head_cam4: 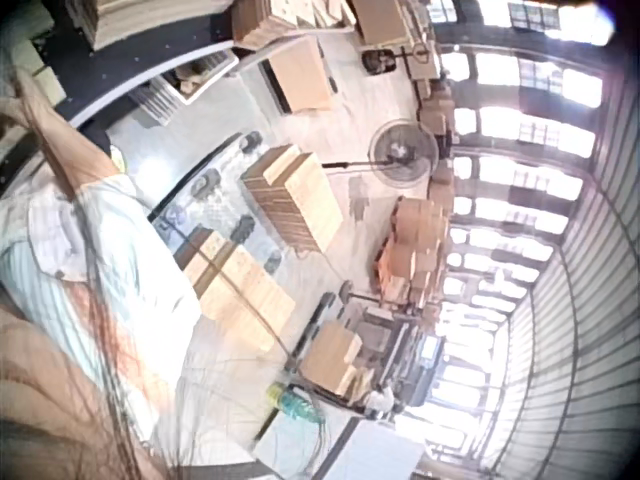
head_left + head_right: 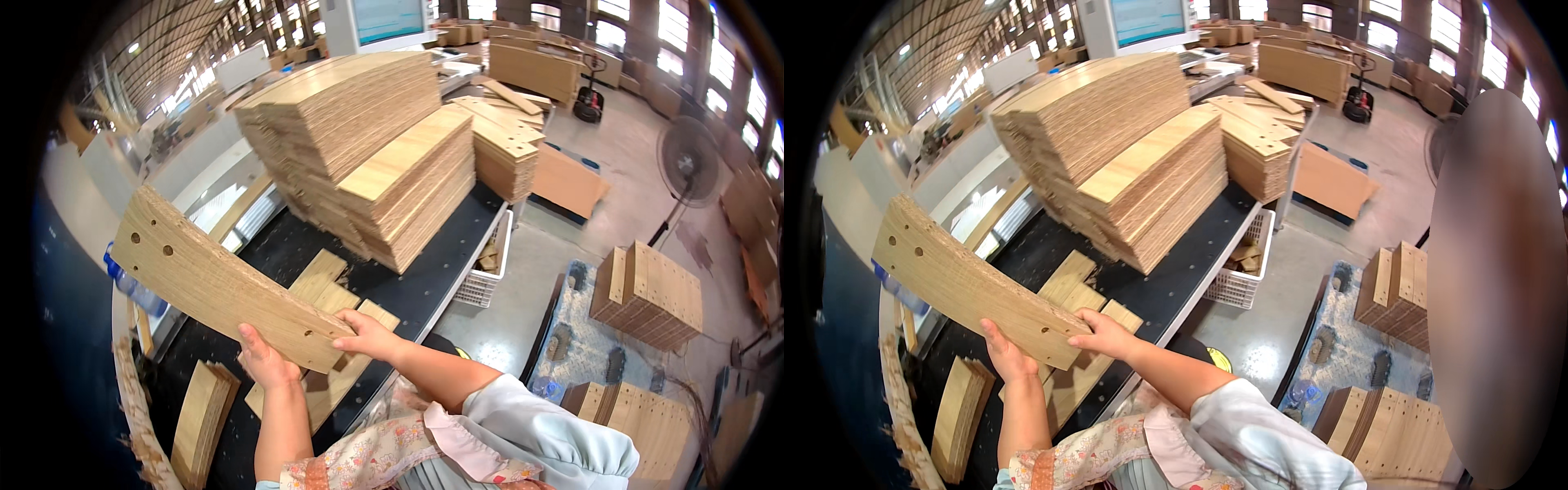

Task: The person handles rectangular wooden boards with pre-drilled holes, stacking them on a workbench. They peel adhesive labels from a yellow sheet and apply them to the boards. The person also uses a small tool to clean or deburr the holes in the wood.

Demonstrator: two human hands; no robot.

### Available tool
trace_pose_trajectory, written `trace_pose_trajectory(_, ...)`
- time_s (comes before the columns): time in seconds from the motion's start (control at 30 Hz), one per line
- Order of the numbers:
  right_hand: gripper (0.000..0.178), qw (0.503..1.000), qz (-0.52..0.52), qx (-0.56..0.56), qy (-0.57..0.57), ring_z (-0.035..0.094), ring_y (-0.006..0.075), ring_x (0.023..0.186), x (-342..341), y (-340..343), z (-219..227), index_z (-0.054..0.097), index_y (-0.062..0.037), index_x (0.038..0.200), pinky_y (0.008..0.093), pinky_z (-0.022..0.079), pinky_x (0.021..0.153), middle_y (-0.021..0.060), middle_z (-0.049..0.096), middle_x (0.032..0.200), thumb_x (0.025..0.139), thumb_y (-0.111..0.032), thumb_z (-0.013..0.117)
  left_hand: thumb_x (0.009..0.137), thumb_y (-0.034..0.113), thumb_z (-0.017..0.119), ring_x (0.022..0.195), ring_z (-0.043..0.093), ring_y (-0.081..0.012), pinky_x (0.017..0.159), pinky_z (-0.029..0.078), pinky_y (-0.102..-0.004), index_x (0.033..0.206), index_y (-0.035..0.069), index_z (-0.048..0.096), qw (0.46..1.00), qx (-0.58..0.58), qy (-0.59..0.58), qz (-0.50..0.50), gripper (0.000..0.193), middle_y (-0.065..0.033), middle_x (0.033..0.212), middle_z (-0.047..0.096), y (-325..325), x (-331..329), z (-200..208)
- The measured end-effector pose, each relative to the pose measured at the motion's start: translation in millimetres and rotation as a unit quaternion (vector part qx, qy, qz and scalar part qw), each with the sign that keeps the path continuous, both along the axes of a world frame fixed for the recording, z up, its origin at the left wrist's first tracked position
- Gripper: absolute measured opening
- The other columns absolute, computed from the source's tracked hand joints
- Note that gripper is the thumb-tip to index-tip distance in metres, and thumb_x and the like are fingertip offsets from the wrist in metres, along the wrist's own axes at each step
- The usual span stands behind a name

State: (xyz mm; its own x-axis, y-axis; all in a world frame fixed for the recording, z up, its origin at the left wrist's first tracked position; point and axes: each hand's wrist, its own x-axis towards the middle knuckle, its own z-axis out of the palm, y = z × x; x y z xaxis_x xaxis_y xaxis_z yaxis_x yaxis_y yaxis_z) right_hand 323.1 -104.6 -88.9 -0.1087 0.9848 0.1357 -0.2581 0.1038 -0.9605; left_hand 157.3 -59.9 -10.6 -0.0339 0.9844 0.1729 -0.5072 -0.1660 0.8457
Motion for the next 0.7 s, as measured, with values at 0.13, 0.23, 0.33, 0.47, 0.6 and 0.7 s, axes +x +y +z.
trace_pose_trajectory(0.13, 0.056, 0.955, -0.068, 0.052, 0.285, 0.05, 0.0164, 0.109, 24, -42, -16, 0.047, -0.0034, 0.121, 0.033, 0.038, 0.096, 0.0052, 0.055, 0.114, 0.074, -0.013, 0.075, 0.079, 0.062, 0.061, 0.12, 0.047, -0.0311, 0.1, 0.04, -0.0447, 0.136, -0.002, 0.031, 0.995, 0.015, -0.003, -0.099, 0.091, -0.0161, 0.133, 0.044, -20, 58, 21)
trace_pose_trajectory(0.23, 0.061, 0.896, -0.121, 0.073, 0.42, 0.048, 0.0211, 0.118, 46, -76, -11, 0.044, -0.0023, 0.127, 0.0383, 0.036, 0.102, 0.0079, 0.054, 0.123, 0.074, -0.007, 0.073, 0.082, 0.058, 0.06, 0.117, 0.05, -0.0302, 0.096, 0.044, -0.0435, 0.136, -0.003, 0.033, 0.987, -0.029, 0.023, -0.154, 0.085, -0.0164, 0.132, 0.046, -33, 116, 26)
trace_pose_trajectory(0.33, 0.066, 0.88, -0.267, 0.167, 0.356, 0.047, 0.0222, 0.121, 64, -106, 10, 0.041, -0.0027, 0.133, 0.0382, 0.034, 0.104, 0.0084, 0.052, 0.128, 0.074, -0.004, 0.071, 0.086, 0.054, 0.058, 0.113, 0.053, -0.0284, 0.094, 0.046, -0.0406, 0.133, -0.004, 0.037, 0.969, -0.039, 0.025, -0.243, 0.078, -0.017, 0.128, 0.05, -56, 178, 46)
trace_pose_trajectory(0.47, 0.067, 0.828, -0.336, 0.187, 0.408, 0.047, 0.025, 0.122, 112, -131, 9, 0.038, -0.0013, 0.134, 0.0393, 0.038, 0.103, 0.0102, 0.05, 0.13, 0.075, -0.004, 0.068, 0.093, 0.044, 0.051, 0.109, 0.055, -0.0252, 0.093, 0.045, -0.038, 0.13, -0.002, 0.041, 0.914, 0.047, 0.106, -0.389, 0.059, -0.0138, 0.122, 0.054, -61, 235, 44)
trace_pose_trajectory(0.6, 0.06, 0.78, -0.489, 0.211, 0.329, 0.053, 0.0259, 0.113, 181, -155, 35, 0.041, 0.0016, 0.13, 0.0388, 0.042, 0.098, 0.013, 0.053, 0.124, 0.076, -0.006, 0.067, 0.087, 0.04, 0.06, 0.107, 0.055, -0.0242, 0.094, 0.043, -0.0414, 0.126, 0.005, 0.044, 0.77, 0.249, 0.394, -0.436, 0.055, -0.0136, 0.114, 0.057, -55, 240, -27)
trace_pose_trajectory(0.7, 0.055, 0.76, -0.564, 0.203, 0.252, 0.063, 0.0268, 0.095, 241, -149, 49, 0.041, -0.0011, 0.128, 0.0401, 0.055, 0.071, 0.0141, 0.058, 0.114, 0.079, -0.014, 0.063, 0.077, 0.042, 0.069, 0.124, 0.04, -0.0339, 0.102, 0.033, -0.0518, 0.127, 0.007, 0.045, 0.538, 0.469, 0.625, -0.317, 0.066, -0.0203, 0.128, 0.046, -68, 196, -63)
